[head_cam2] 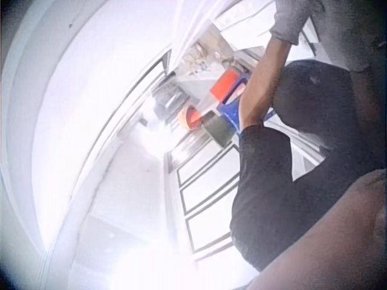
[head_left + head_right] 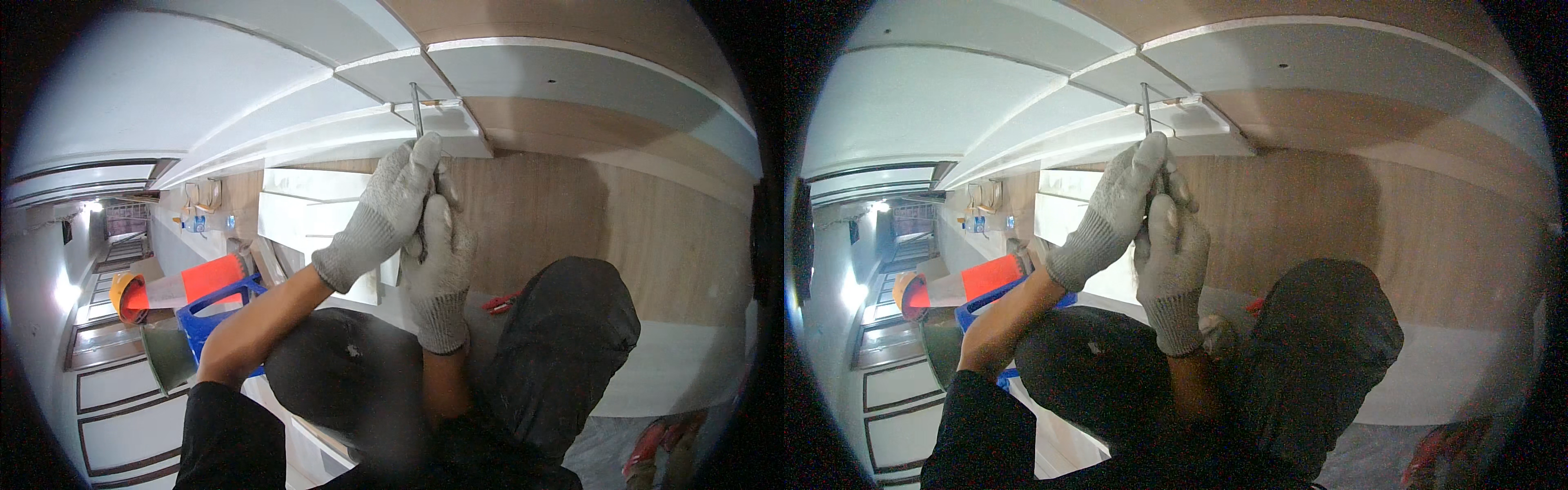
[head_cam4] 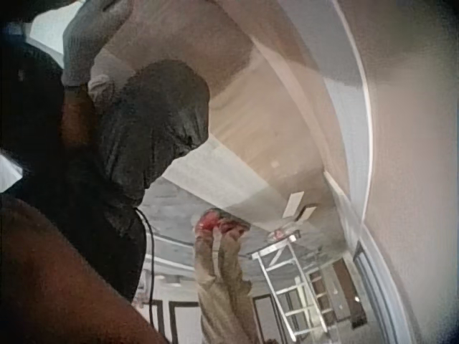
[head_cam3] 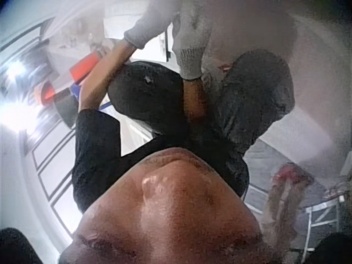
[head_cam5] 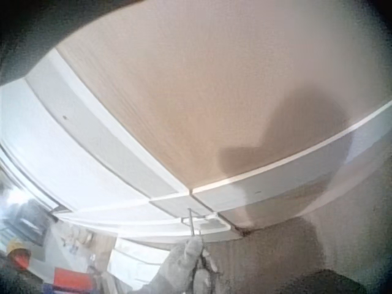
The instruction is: The person installs white wall panels along a curved wall section. They use a utility knife to trim the edges of the panels for a precise fit and a screwdriver to secure the panels to the wall. The person works methodically, aligning each piece before fastening it.
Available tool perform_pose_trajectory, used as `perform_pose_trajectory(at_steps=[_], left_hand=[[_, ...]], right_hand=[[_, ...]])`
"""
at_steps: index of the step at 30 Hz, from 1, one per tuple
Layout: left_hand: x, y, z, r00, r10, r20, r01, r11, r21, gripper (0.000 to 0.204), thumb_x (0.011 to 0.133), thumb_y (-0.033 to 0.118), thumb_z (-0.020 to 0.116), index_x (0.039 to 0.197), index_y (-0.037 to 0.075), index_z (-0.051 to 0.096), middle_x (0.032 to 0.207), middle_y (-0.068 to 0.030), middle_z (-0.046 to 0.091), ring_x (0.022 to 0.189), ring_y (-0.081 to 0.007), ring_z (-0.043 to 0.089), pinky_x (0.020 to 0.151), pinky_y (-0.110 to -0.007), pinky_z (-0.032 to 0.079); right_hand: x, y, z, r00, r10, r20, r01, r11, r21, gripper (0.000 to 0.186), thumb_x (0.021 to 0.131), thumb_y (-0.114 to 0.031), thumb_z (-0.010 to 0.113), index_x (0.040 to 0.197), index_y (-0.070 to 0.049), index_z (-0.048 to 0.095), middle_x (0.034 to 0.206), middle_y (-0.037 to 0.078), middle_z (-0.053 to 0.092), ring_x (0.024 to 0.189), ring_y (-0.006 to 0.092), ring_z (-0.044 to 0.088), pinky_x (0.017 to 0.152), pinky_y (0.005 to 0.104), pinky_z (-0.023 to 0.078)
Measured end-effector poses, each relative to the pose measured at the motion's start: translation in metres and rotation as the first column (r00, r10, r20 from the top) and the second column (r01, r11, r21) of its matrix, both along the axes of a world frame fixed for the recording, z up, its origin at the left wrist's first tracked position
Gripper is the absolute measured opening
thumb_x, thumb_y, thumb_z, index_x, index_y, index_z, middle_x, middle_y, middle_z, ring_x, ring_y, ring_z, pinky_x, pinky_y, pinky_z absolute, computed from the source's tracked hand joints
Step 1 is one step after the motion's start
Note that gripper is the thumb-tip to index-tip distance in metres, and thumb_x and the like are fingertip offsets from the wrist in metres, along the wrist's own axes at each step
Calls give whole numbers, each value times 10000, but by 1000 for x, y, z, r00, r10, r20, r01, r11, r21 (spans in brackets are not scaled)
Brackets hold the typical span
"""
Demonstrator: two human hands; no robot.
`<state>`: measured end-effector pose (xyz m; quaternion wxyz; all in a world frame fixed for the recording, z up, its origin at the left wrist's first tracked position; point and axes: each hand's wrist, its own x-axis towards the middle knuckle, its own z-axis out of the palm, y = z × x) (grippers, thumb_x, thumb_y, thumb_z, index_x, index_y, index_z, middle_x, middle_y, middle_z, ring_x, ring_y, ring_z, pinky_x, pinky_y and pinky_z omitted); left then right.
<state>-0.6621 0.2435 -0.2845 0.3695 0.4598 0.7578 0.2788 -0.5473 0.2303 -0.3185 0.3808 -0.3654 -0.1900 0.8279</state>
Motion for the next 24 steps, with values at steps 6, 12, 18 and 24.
perform_pose_trajectory(at_steps=[6,12,18,24], left_hand=[[11,6,9,792,-157,-589,137,987,-80,402,1068,282,423,1285,-39,532,1131,-251,578,1056,-407,582,950,-476,468],[-11,4,13,618,-298,-728,431,903,-4,303,1022,193,519,1204,-46,562,1009,-215,620,922,-367,614,859,-453,501],[5,22,27,974,120,-190,-135,988,-68,465,1077,407,517,1038,-43,631,838,-108,665,797,-163,637,764,-326,529],[4,20,26,983,184,23,-182,981,-69,458,1086,408,502,1070,-28,642,870,-107,715,817,-178,678,794,-330,552]], right_hand=[[12,11,-15,738,44,-673,-418,813,-405,566,1069,-586,408,716,-160,524,481,-46,377,341,70,323,294,237,257],[-3,10,-20,347,-170,-922,-614,702,-361,599,1046,-654,396,688,-182,487,452,-60,351,311,68,262,274,230,204],[-3,-2,9,936,38,-351,-118,971,-210,472,1065,-527,488,993,-79,620,656,-11,550,405,44,410,335,202,294],[-10,-5,16,836,-169,523,-135,859,493,359,1066,-198,483,1306,46,590,959,307,682,895,450,708,789,492,533]])
